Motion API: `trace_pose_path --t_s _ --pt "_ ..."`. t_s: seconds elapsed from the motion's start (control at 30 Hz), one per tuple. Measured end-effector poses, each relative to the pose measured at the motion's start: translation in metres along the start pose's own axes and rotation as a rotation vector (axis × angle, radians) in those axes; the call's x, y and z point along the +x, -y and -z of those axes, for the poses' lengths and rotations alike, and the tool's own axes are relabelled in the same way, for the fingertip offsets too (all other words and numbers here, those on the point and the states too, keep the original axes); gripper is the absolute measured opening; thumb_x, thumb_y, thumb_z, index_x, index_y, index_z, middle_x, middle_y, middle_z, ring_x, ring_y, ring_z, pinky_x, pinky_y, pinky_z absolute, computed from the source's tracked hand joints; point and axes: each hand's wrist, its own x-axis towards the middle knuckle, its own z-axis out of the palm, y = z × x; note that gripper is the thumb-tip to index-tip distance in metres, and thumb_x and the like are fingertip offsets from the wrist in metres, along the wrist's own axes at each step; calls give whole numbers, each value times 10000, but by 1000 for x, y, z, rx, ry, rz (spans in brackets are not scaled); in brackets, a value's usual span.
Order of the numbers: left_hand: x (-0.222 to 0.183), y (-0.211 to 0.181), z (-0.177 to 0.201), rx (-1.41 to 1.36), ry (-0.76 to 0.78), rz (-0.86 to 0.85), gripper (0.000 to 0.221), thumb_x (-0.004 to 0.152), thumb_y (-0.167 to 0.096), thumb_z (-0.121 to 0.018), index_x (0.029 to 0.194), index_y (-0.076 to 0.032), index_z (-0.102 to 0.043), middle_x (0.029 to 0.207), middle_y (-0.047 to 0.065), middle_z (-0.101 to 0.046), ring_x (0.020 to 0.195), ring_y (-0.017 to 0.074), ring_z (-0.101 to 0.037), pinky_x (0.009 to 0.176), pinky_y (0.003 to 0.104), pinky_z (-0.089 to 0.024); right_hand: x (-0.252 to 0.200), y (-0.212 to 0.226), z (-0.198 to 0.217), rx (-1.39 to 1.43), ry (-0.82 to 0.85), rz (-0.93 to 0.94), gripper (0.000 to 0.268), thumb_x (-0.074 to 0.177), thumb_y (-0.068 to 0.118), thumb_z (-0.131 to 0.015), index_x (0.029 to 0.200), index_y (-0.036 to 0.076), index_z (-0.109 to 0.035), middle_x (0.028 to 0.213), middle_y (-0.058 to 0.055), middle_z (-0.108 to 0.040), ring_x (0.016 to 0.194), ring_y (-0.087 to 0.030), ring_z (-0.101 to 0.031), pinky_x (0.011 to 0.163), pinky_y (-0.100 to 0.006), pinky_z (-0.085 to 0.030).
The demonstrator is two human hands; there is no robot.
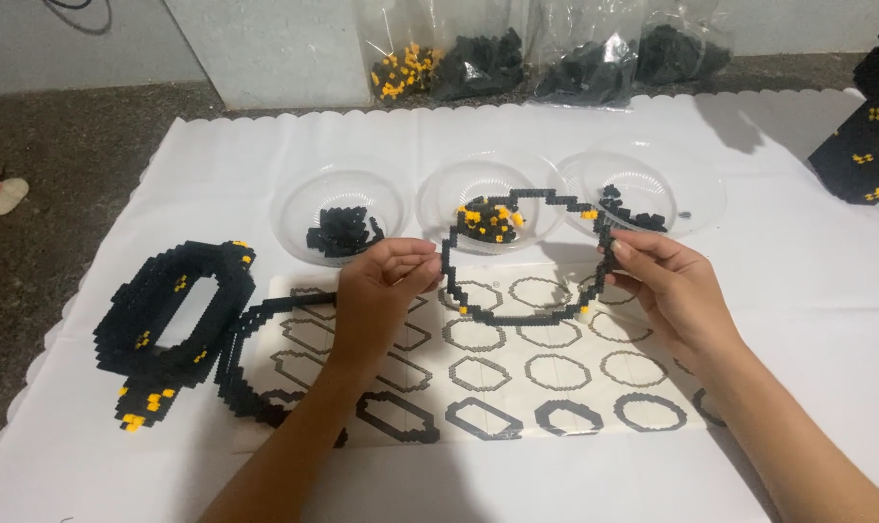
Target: Assembling a complex structure using small interlocking plastic blocks and a small hammer tool following a printed guide.
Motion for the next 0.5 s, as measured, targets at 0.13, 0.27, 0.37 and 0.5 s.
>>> trace_pose_path --t_s 0.13,0.27,0.37,0.5 --pt "-1 -9 -1 -3 -19 61 150 783 -66 -698 924 -15 -701 728 100 -738 651 140 -714 658 222 -624 1 -1 1 5 -9 1 187 872 57 -614 1050 26 -660 916 -64 -608 822 -160 -562 814 -268 -550" --pt "2 -8 -1 15 43 79 211 818 -92 -624 995 14 -670 807 141 -735 722 168 -723 664 216 -631 2 -4 3 -12 22 -21 197 881 67 -600 1065 18 -651 935 -85 -636 821 -174 -578 804 -268 -534" --pt "0 -18 -2 28 115 72 298 831 -167 -582 1068 1 -647 897 155 -737 750 193 -729 655 217 -617 -2 -6 0 -25 90 -69 198 877 49 -593 1058 -3 -654 959 -114 -659 836 -187 -594 796 -272 -526" --pt "-6 -33 -3 -74 130 196 281 821 -168 -606 1035 -8 -693 813 104 -725 712 170 -684 648 243 -574 -18 0 -10 -26 204 -213 157 903 72 -576 1020 22 -669 648 -157 -533 410 -89 -198 363 -214 -126"
